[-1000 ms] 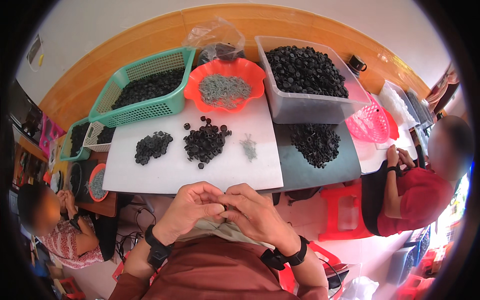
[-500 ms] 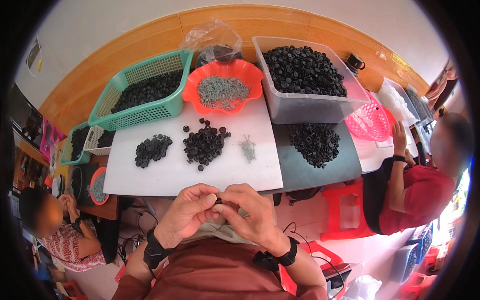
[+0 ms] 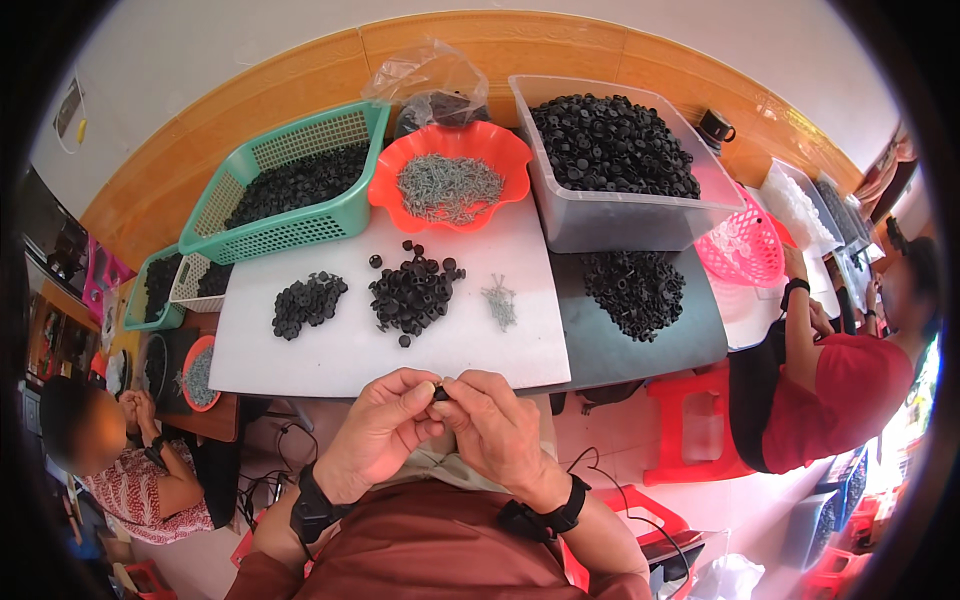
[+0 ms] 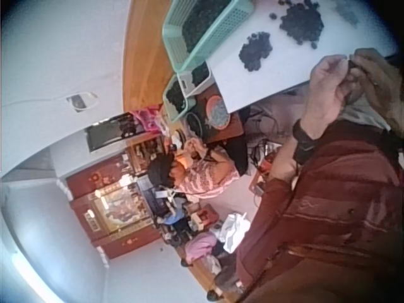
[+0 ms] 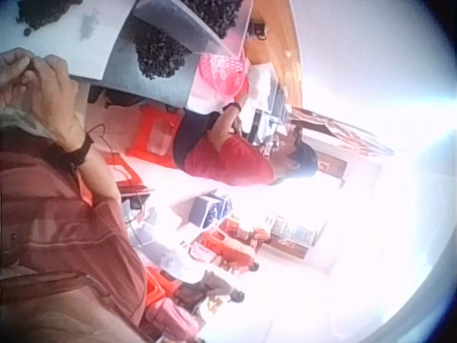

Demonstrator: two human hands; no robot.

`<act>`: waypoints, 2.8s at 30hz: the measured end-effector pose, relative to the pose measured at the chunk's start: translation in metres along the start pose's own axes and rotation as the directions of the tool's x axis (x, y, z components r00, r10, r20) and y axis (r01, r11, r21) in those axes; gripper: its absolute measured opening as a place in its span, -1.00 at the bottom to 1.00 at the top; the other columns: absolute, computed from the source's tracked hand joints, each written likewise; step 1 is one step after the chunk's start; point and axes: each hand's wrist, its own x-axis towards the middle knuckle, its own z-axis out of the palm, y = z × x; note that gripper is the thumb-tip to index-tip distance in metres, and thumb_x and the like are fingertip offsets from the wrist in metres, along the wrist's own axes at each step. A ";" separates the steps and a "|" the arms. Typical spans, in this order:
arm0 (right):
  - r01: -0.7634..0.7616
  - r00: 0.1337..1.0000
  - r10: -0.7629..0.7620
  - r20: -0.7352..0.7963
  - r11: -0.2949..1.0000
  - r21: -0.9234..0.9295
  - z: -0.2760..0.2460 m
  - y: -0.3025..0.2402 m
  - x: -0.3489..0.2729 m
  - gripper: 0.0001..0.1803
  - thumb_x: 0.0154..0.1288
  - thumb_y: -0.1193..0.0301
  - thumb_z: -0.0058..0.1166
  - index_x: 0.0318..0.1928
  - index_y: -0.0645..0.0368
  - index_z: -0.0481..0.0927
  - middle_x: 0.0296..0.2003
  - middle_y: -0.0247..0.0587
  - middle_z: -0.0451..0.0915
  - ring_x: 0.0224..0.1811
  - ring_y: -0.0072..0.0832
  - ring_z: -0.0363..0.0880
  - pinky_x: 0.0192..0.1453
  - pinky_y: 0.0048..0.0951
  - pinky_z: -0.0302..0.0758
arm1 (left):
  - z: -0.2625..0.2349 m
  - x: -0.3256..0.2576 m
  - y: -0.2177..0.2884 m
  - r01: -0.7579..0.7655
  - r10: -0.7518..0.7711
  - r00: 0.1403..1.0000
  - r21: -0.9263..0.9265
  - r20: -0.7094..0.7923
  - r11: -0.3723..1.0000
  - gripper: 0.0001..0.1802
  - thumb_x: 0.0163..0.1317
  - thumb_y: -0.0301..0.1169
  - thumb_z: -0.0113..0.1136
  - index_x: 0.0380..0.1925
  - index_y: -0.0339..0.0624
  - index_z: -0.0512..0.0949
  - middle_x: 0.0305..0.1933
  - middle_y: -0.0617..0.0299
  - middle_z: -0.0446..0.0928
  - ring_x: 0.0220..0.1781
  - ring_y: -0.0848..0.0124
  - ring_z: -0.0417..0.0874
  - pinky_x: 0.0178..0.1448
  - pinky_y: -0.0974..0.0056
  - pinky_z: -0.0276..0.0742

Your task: Assembling small black plastic shoe components by hand on a production table.

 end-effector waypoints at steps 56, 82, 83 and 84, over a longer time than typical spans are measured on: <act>-0.035 0.999 0.034 -0.015 0.999 -0.033 -0.007 0.011 -0.002 -0.71 0.37 0.48 0.30 0.04 0.24 0.55 -0.21 -0.06 0.61 -0.50 -0.34 0.63 -0.51 -0.35 0.54 | -0.009 0.035 0.064 -0.248 0.607 0.643 0.877 0.467 -0.411 -0.77 0.10 -0.50 0.45 -0.20 -0.19 0.72 -0.12 0.15 0.73 -0.06 0.11 0.70 0.03 0.12 0.63; -0.105 0.994 0.105 -0.013 0.993 0.047 -0.006 0.009 -0.006 -0.71 0.29 0.65 0.28 0.02 0.31 0.59 -0.22 -0.03 0.62 -0.41 -0.37 0.61 -0.35 -0.43 0.56 | -0.027 0.012 0.050 -0.380 0.599 0.786 0.884 0.154 0.271 -0.71 0.17 -0.74 0.39 -0.10 -0.32 0.73 -0.01 0.15 0.67 -0.04 0.46 0.70 0.06 0.39 0.66; -0.105 0.994 0.106 -0.013 0.993 0.047 -0.006 0.009 -0.006 -0.71 0.29 0.65 0.28 0.02 0.31 0.59 -0.22 -0.03 0.62 -0.41 -0.37 0.61 -0.35 -0.43 0.56 | -0.029 0.012 0.050 -0.382 0.591 0.793 0.876 0.147 0.293 -0.73 0.19 -0.71 0.40 -0.09 -0.32 0.74 -0.01 0.14 0.67 -0.06 0.46 0.71 0.05 0.39 0.66; -0.105 0.994 0.106 -0.008 0.993 0.046 -0.006 0.009 -0.006 -0.71 0.29 0.66 0.27 0.02 0.31 0.59 -0.22 -0.03 0.62 -0.41 -0.37 0.61 -0.35 -0.44 0.56 | -0.030 0.012 0.049 -0.384 0.583 0.800 0.868 0.141 0.316 -0.74 0.20 -0.69 0.40 -0.08 -0.31 0.74 0.00 0.13 0.68 -0.07 0.46 0.72 0.03 0.40 0.66</act>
